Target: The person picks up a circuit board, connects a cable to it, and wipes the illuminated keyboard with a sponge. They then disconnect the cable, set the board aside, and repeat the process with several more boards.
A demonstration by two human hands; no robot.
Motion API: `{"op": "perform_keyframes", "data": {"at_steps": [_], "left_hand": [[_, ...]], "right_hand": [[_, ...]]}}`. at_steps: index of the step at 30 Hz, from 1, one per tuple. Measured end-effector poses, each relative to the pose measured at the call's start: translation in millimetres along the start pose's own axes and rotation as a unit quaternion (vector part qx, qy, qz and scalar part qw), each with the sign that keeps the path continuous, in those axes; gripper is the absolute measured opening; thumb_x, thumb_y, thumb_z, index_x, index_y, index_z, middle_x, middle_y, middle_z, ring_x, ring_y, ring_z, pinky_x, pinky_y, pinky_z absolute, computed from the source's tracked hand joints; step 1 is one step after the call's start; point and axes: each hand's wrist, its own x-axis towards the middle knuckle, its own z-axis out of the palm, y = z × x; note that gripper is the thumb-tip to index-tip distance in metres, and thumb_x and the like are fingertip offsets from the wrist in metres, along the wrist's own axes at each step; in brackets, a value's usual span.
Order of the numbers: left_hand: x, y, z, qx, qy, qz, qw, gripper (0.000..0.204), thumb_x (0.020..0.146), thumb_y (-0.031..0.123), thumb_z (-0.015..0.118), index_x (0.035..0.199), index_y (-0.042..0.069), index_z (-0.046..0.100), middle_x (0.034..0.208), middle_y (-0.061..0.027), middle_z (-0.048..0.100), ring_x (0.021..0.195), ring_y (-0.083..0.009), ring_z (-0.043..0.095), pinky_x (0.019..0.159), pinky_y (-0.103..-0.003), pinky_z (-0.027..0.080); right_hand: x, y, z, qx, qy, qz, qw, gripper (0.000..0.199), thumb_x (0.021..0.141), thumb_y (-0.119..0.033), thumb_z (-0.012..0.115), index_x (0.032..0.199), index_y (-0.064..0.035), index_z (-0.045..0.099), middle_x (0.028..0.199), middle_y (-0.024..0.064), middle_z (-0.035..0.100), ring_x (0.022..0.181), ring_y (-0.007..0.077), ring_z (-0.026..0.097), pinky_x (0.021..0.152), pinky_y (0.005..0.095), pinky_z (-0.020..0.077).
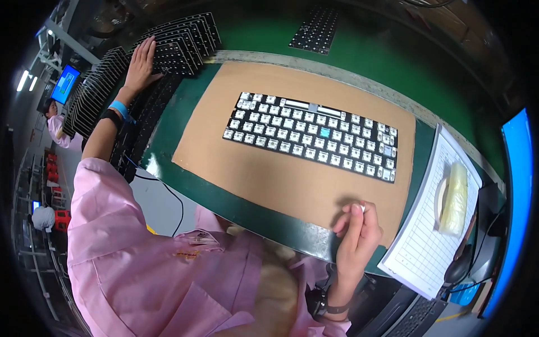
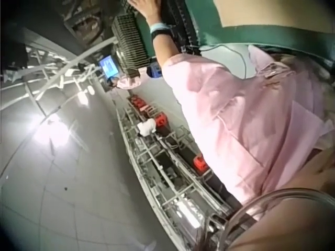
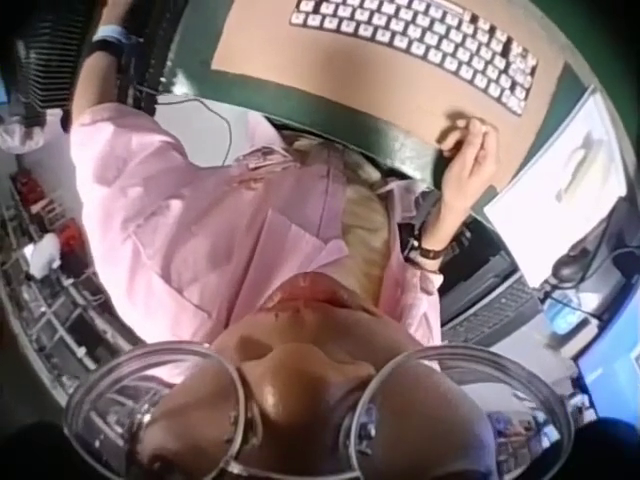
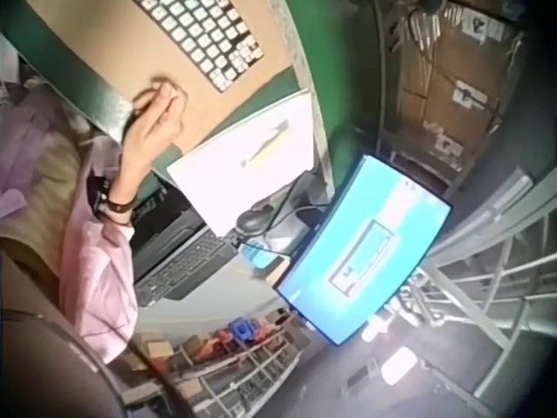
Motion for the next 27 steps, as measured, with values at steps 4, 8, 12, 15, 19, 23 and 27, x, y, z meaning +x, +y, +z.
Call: {"op": "perform_keyframes", "data": {"at_steps": [4,8,12,15,19,23,27], "left_hand": [[7,-6,-11,-0.026,-0.016,-0.025,0.999,0.098,0.054,0.021,0.077,0.132,0.0,0.023,0.132,-0.0164,0.033,0.121,-0.032,0.033,0.103,-0.038,0.026],[27,-12,-58,0.036,0.154,-0.139,0.978,0.095,0.059,0.027,0.077,0.13,-0.007,0.023,0.131,-0.0223,0.033,0.121,-0.0336,0.033,0.102,-0.037,0.027],[56,18,-131,-0.198,0.166,-0.212,0.943,0.077,0.073,0.031,0.064,0.128,-0.008,0.026,0.129,-0.0213,0.036,0.119,-0.0303,0.037,0.101,-0.036,0.029],[80,102,-171,-0.607,0.184,-0.295,0.714,0.058,0.084,0.036,0.053,0.118,-0.009,0.037,0.121,-0.0229,0.043,0.118,-0.0311,0.039,0.101,-0.04,0.028],[104,208,-185,-0.93,0.136,-0.27,0.207,0.054,0.083,0.036,0.051,0.117,-0.005,0.04,0.121,-0.0224,0.042,0.113,-0.0319,0.042,0.095,-0.039,0.033],[121,267,-211,-0.88,0.116,-0.383,0.257,0.076,0.068,0.038,0.067,0.119,-0.01,0.036,0.113,-0.021,0.044,0.101,-0.0284,0.051,0.082,-0.033,0.044],[82,280,-186,-0.928,0.118,-0.334,0.113,0.047,0.091,0.033,0.04,0.119,-0.005,0.041,0.118,-0.0158,0.049,0.111,-0.0228,0.047,0.099,-0.036,0.032]], "right_hand": [[-2,-3,-3,0.029,-0.004,0.012,1.0,0.022,0.094,-0.019,0.039,0.086,-0.0014,0.051,0.061,0.0006,0.05,0.047,0.0031,0.041,0.041,0.016,0.0279],[-3,-20,-4,0.025,-0.02,0.012,0.999,0.021,0.093,-0.018,0.042,0.089,-0.0005,0.053,0.071,0.0017,0.055,0.052,0.0028,0.043,0.042,0.0158,0.0281],[-3,-51,13,0.058,-0.01,-0.024,0.998,0.012,0.08,-0.002,0.059,0.09,0.0031,0.057,0.075,0.0055,0.055,0.064,0.0089,0.05,0.056,0.0201,0.0403],[17,-67,40,-0.059,0.034,-0.239,0.969,0.025,0.072,0.009,0.062,0.095,0.0019,0.056,0.088,0.0037,0.058,0.059,0.001,0.042,0.045,0.0132,0.0271],[31,-56,44,0.005,0.106,-0.209,0.972,0.03,0.066,0.004,0.07,0.094,0.0009,0.059,0.084,0.0027,0.057,0.059,0.0027,0.044,0.047,0.0169,0.031],[40,-54,14,-0.026,0.189,-0.156,0.969,0.02,0.074,-0.002,0.066,0.092,0.0026,0.059,0.084,0.0029,0.061,0.064,0.0035,0.051,0.052,0.0152,0.0375],[65,-57,-21,-0.038,0.195,-0.116,0.973,0.019,0.079,-0.013,0.063,0.091,0.0022,0.061,0.081,0.0028,0.062,0.069,0.0068,0.056,0.061,0.0181,0.0434]]}}
